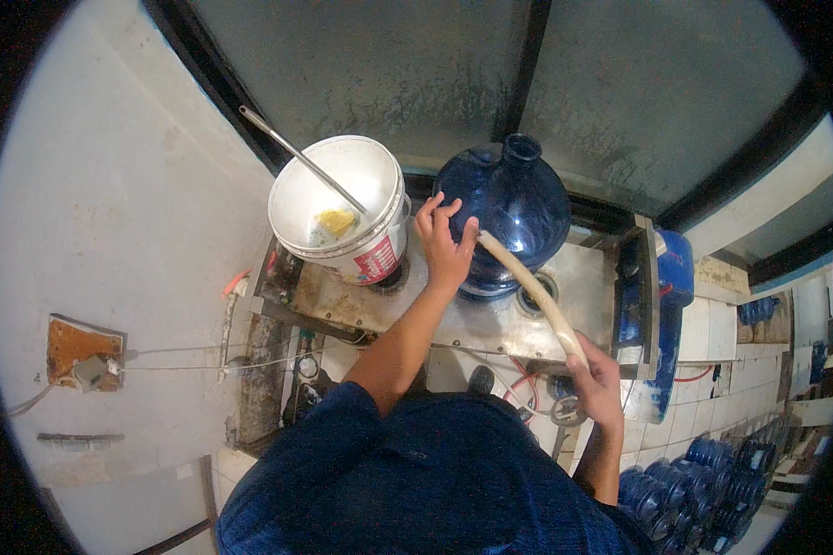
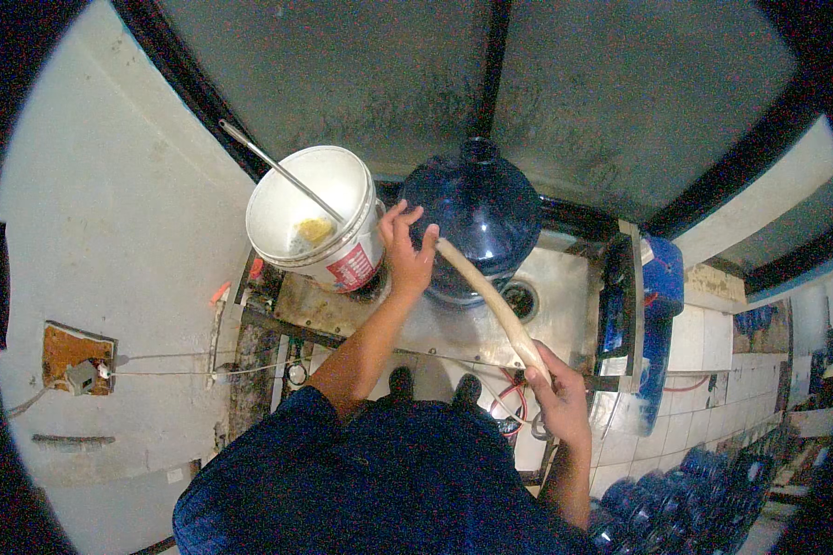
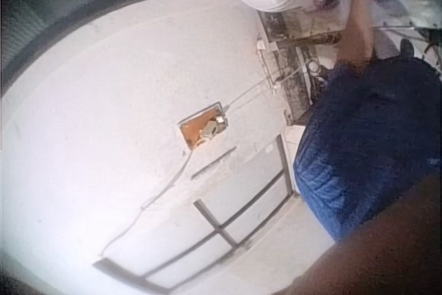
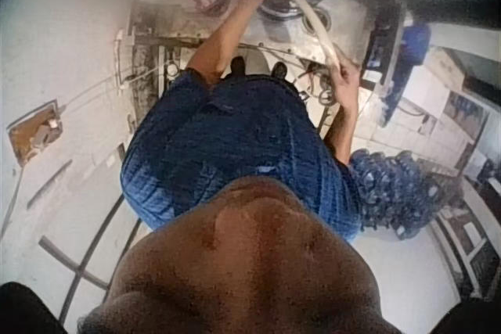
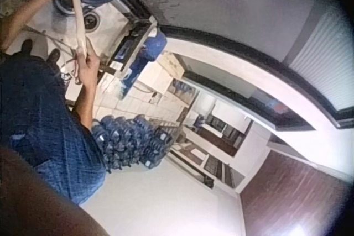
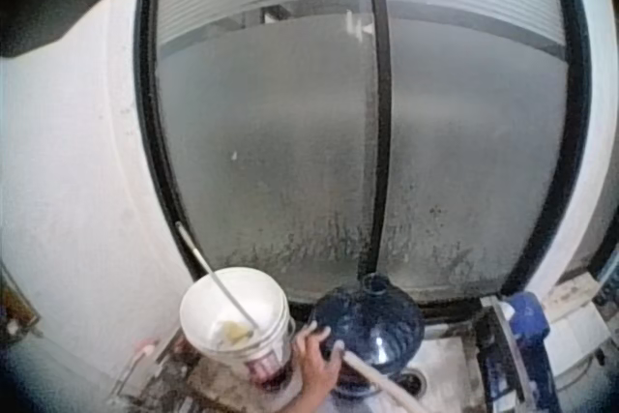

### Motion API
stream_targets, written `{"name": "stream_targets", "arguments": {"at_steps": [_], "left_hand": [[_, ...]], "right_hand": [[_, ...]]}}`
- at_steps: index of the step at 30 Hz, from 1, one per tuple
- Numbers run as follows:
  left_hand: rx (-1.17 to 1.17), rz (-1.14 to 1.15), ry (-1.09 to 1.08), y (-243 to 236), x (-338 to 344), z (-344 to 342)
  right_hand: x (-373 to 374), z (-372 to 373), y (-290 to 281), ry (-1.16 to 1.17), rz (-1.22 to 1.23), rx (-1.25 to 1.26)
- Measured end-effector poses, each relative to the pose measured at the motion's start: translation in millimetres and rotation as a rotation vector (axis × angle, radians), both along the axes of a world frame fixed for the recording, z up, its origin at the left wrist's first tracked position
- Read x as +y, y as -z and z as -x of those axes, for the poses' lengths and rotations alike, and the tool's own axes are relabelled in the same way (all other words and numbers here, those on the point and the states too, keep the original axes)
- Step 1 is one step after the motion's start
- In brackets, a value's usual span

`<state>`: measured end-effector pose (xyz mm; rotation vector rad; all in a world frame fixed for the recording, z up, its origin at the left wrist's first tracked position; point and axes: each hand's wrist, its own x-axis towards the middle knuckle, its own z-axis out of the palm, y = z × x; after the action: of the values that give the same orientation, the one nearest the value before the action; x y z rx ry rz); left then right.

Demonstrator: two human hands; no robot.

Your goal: The person scrubs a large blue water jug with a soapy sponge, rinses it with a hose, and places it on a rack with other jugs. The person repeats this process for a second jug, scrubbing the exterior and interior before stacking it.

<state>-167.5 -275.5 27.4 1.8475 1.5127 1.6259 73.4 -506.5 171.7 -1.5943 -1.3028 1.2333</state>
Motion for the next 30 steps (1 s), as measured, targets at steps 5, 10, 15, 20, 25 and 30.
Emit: {"name": "stream_targets", "arguments": {"at_steps": [5, 10, 15, 20, 25, 30], "left_hand": [[-0.046, -0.075, 0.107, -25, -16, 2], [0.114, -0.084, 0.014, -42, -23, -13], [0.057, -0.053, 0.024, -40, 4, -12], [0.287, -0.173, 0.042, -90, 26, -51], [-0.21, 0.157, 0.415, -137, 67, -91], [-0.297, 0.028, 0.309, -128, 89, -100]], "right_hand": [[-11, -15, 18, 0.093, -0.111, 0.06], [-20, -25, 12, 0.132, -0.114, 0.018], [-6, -17, -9, 0.112, -0.176, -0.027], [15, -21, -33, 0.138, -0.286, -0.045], [15, -29, -43, 0.194, -0.323, 0.014], [19, -27, -50, 0.169, -0.324, 0.017]]}}
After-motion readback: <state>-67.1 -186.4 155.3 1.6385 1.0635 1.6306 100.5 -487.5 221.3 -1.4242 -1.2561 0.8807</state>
